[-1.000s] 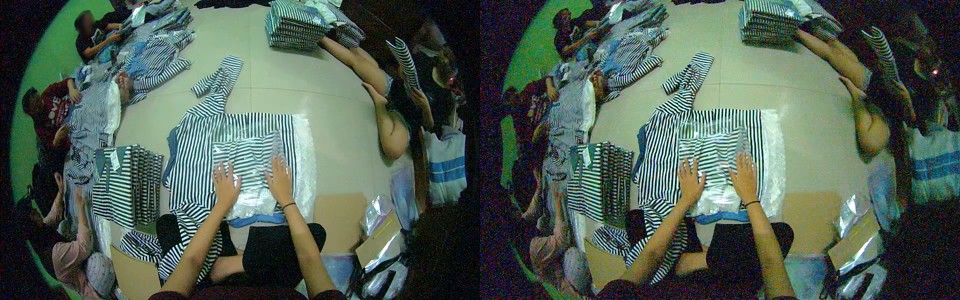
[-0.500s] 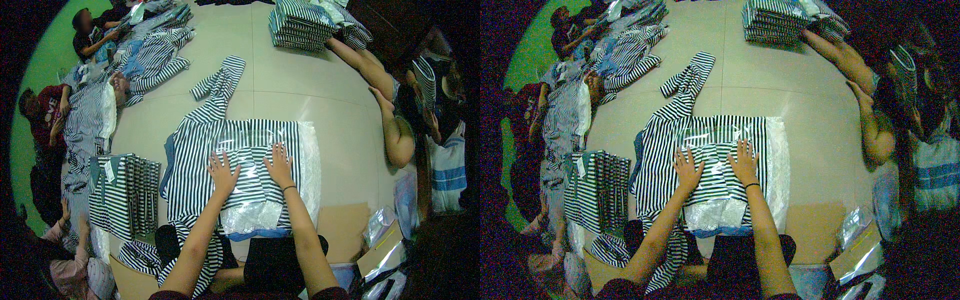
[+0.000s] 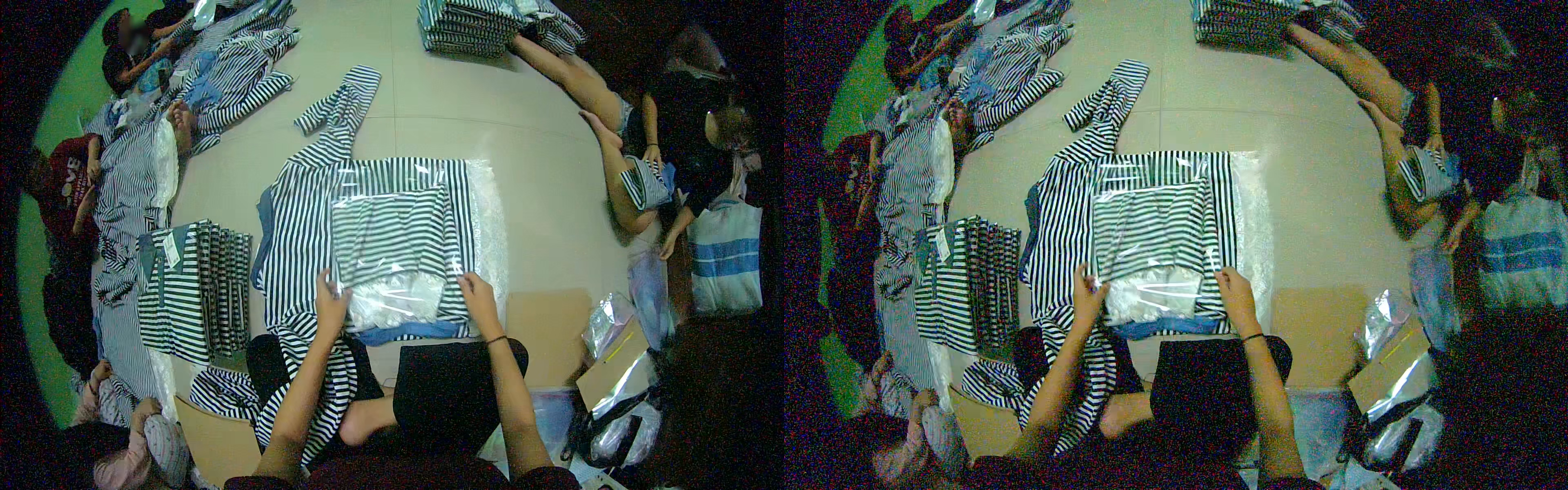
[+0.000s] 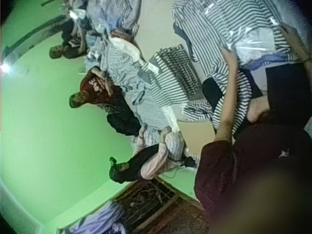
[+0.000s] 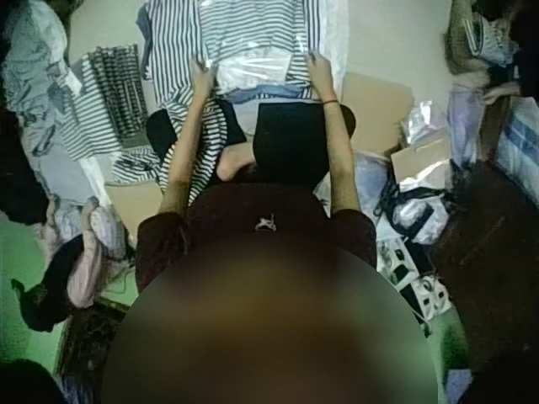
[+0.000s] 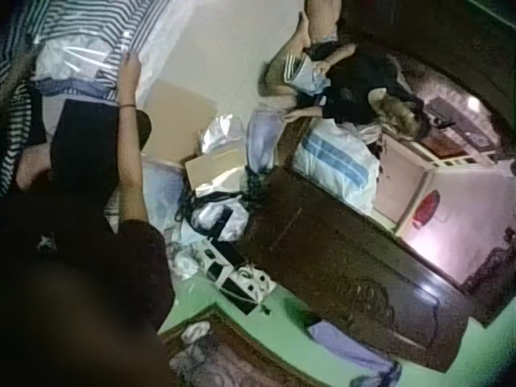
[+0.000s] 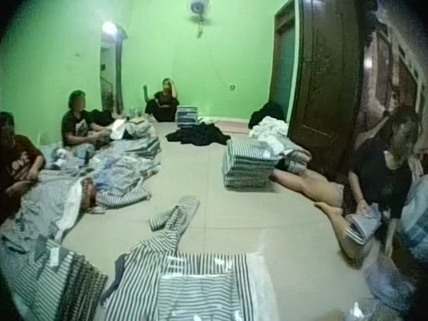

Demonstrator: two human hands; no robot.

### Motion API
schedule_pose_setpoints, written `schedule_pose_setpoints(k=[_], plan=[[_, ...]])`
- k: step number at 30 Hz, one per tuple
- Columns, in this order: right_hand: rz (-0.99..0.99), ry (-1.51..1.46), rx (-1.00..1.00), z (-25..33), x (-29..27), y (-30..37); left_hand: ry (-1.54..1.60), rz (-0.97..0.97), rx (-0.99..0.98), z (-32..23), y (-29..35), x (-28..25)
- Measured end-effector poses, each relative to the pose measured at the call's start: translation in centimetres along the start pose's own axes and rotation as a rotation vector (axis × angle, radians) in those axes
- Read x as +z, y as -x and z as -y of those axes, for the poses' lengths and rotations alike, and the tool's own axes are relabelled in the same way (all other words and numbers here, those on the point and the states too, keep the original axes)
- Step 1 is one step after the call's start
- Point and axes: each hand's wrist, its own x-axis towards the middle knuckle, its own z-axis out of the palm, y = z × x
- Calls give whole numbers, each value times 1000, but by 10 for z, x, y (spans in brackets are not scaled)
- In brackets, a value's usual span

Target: The person folds striped shirts and blue shorts, places them into clear plastic bags, and stacks the packaged items. The person also uses a cardboard insert to support the folded garments during packaging.

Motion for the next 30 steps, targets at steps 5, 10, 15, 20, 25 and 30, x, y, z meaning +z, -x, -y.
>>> schedule_pose_setpoints(k=[5, 10, 15, 20, 25, 30], plan=[[-348, 335, -360, 20, 11, 17, -506, 182, 516, -30, 16, 20], [307, 266, -130, 29, 37, 58, -635, 226, 1049, -35, 47, 50], [81, 393, -384, 36, 70, 76, -536, 228, 1021, -49, 27, 59], [79, -89, -247, 48, 89, 58, -379, 199, 1020, -77, 30, 52], [-3, 17, -238, 46, 89, 37, -323, 193, 1010, -84, 33, 48], [-82, 287, 102, 43, 81, 38, -339, 318, 985, -70, 31, 49]])
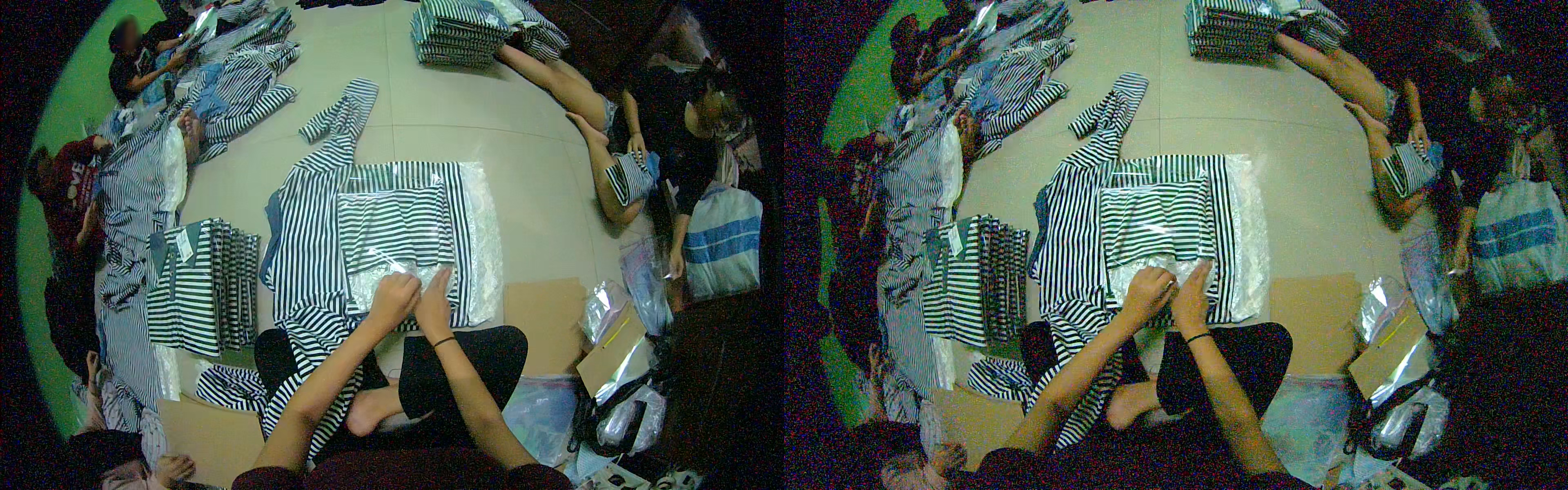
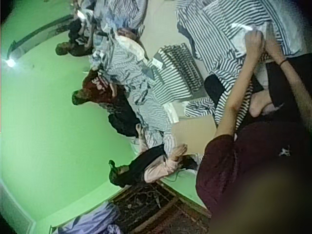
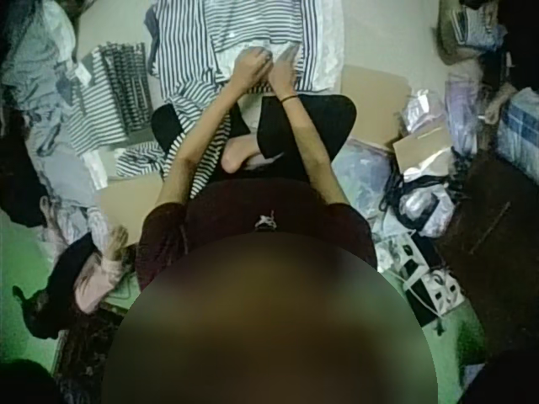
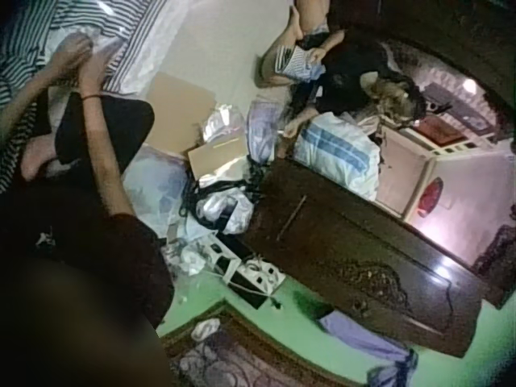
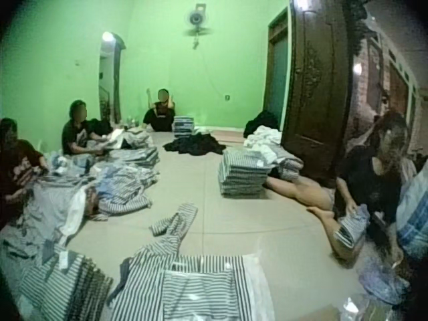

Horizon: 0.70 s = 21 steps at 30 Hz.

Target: The person folds striped shirts and blue shorts, places them into clear plastic bags, and stacks the packaged items. The person also uses a cardboard insert to support the folded garments during packaging.

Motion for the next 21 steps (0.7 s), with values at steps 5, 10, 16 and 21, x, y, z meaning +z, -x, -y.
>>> schedule_pose_setpoints(k=[5, 10, 16, 21], plan=[[218, 45, 57, -7, -3, 10, 57, -4, -55, 7, 19, 6], [268, -15, -309, -40, -38, 36, -216, -334, -501, 35, 76, -12], [-54, -92, 22, -79, -62, 14, 639, -166, -1030, 64, 122, -24], [88, -201, 34, -100, -46, -6, 745, -114, -1139, 56, 122, -32]])
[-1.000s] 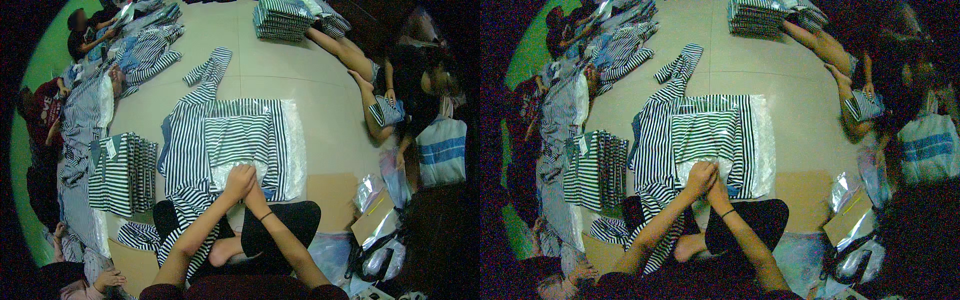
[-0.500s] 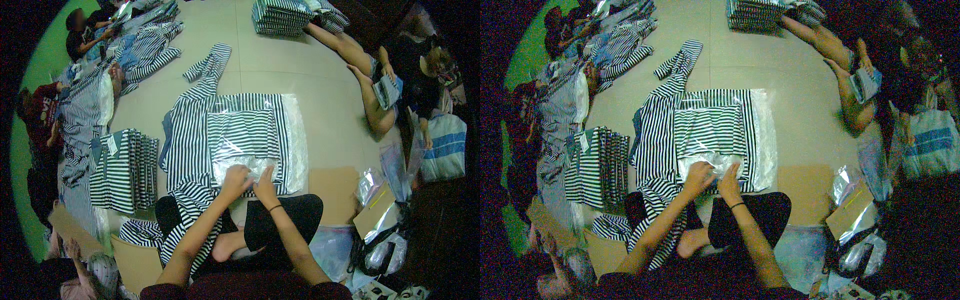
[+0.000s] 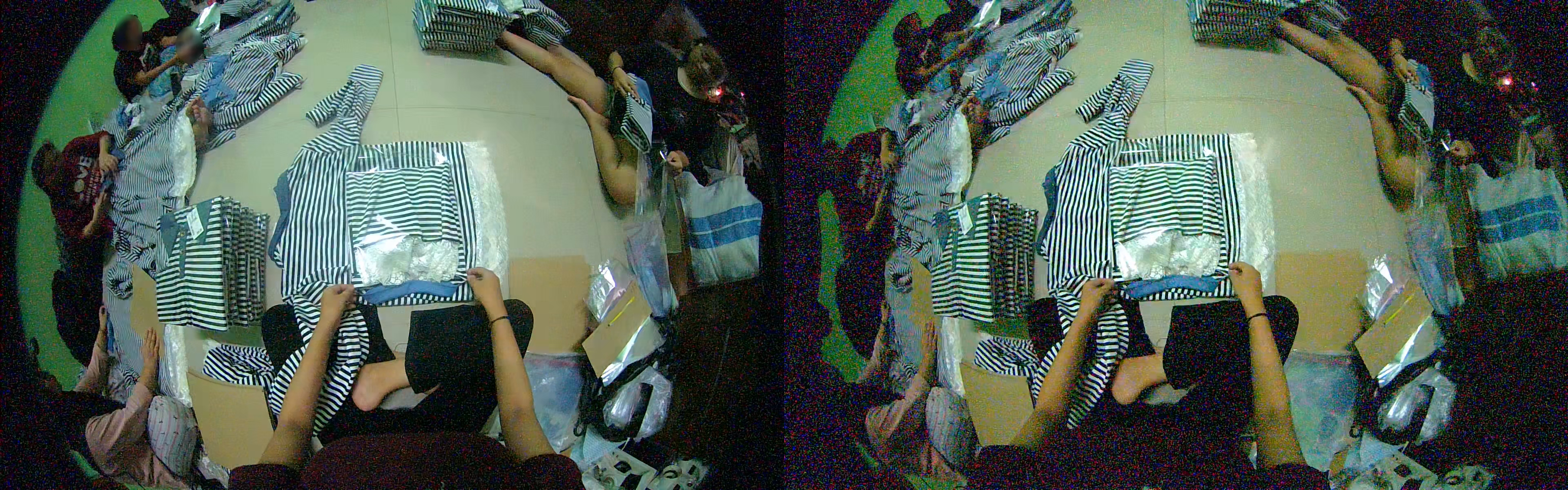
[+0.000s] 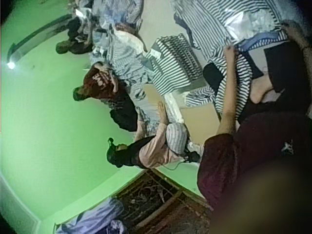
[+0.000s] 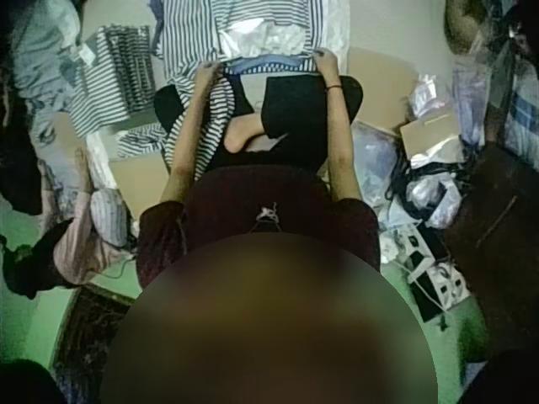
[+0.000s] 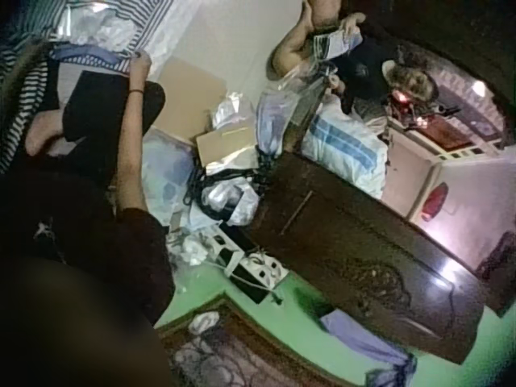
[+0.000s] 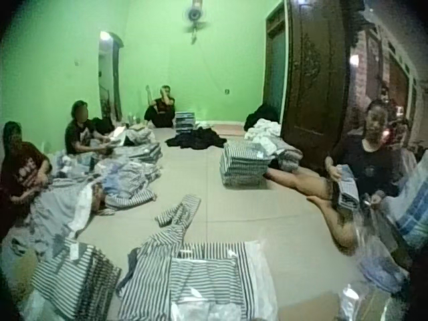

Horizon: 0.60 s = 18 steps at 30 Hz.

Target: The person folds striped shirts and blue shorts, places them into clear plastic bags, and stacks the packaged items. The person also uses a cardboard insert to support the folded garments during packaging.

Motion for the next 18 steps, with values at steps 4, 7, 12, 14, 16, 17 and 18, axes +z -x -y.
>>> schedule_pose_setpoints(k=[4, 7, 12, 14, 16, 17, 18], plan=[[48, -140, 157, -7, 11, -8, -42, 5, -37, 1, -2, -1], [183, -419, 305, -8, 14, -12, -1, 20, -83, 8, -8, -1], [176, -747, 452, -8, 14, -11, -84, 33, 27, 13, -10, -2], [178, -817, 498, -6, 12, -11, -85, 19, 47, 12, -10, -2], [281, -827, 554, -3, 8, -11, -189, -26, 137, 7, -13, -1], [295, -813, 594, 0, 5, -11, -145, 31, 140, 1, -17, -2], [342, -902, 542, 6, 2, -12, -104, 81, 171, -8, -21, -4]])
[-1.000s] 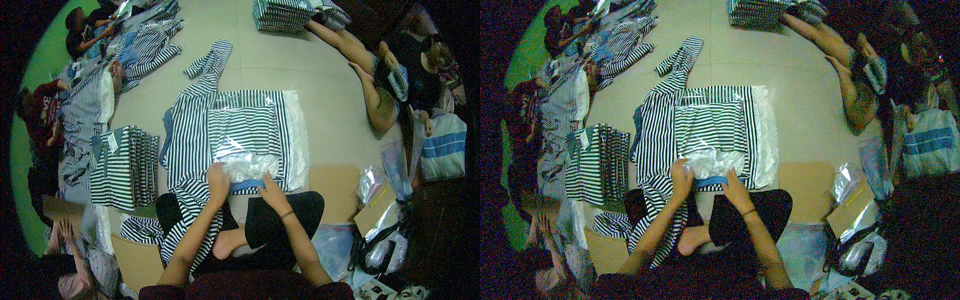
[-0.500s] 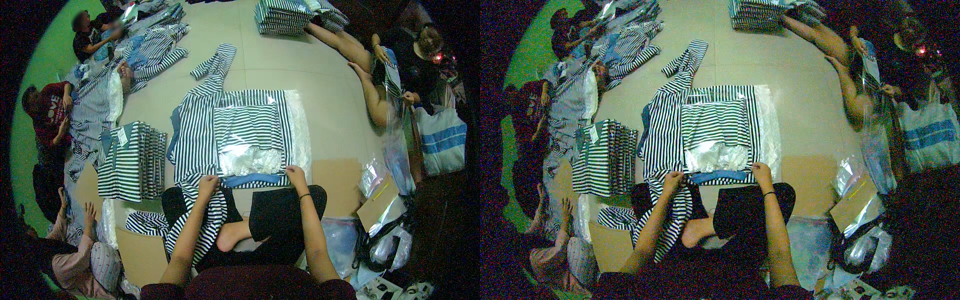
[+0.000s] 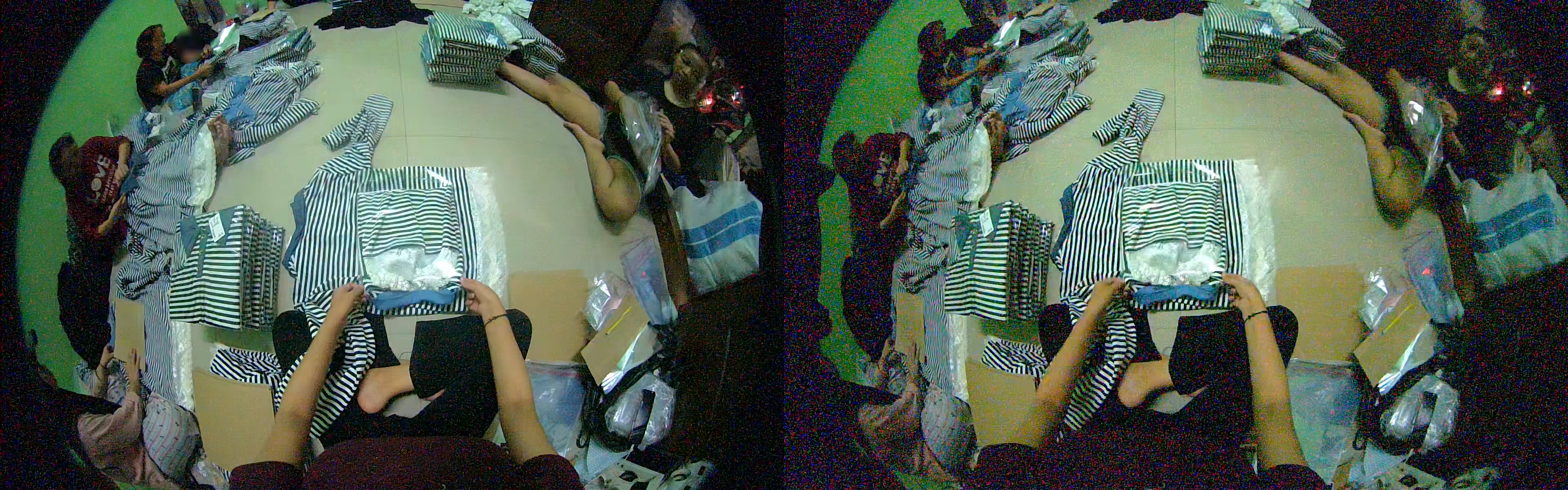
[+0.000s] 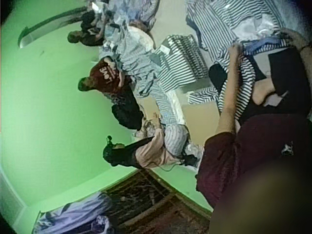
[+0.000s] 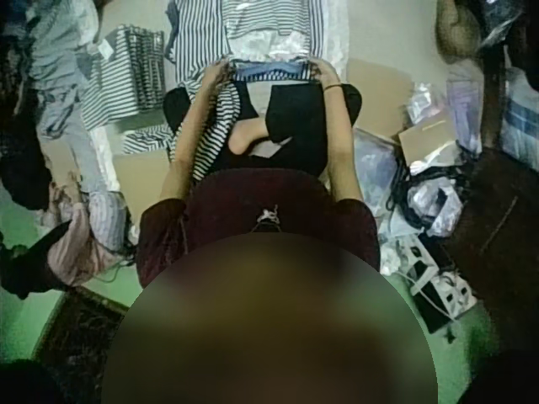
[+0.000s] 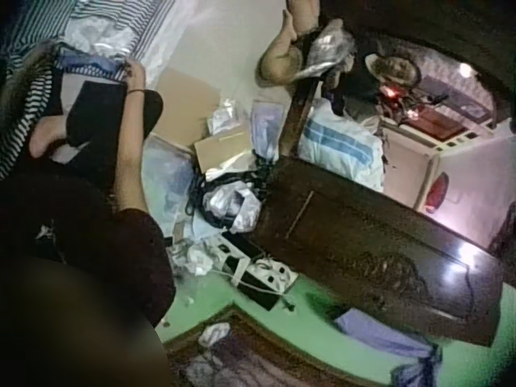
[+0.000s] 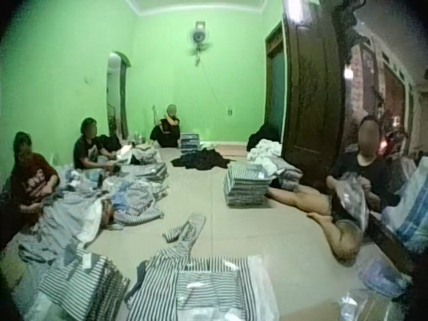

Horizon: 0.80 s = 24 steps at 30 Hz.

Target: The person folds striped shirts and blue shorts, places them into clear plastic bags, and stacks the packaged items. The person also uses a cardboard insert to support the folded garments during packaging.

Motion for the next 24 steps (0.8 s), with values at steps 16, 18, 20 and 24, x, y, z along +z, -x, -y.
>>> schedule_pose_setpoints(k=[16, 18, 20, 24], plan=[[678, -542, -810, 229, 77, 234, 352, 98, 595, -373, 87, -125], [560, -564, -747, 229, 84, 223, 427, 146, 461, -364, 72, -123], [507, -570, -679, 228, 88, 200, 438, 219, 289, -352, 43, -123], [286, -548, -588, 230, 93, 155, 577, 140, 220, -316, 7, -113]])
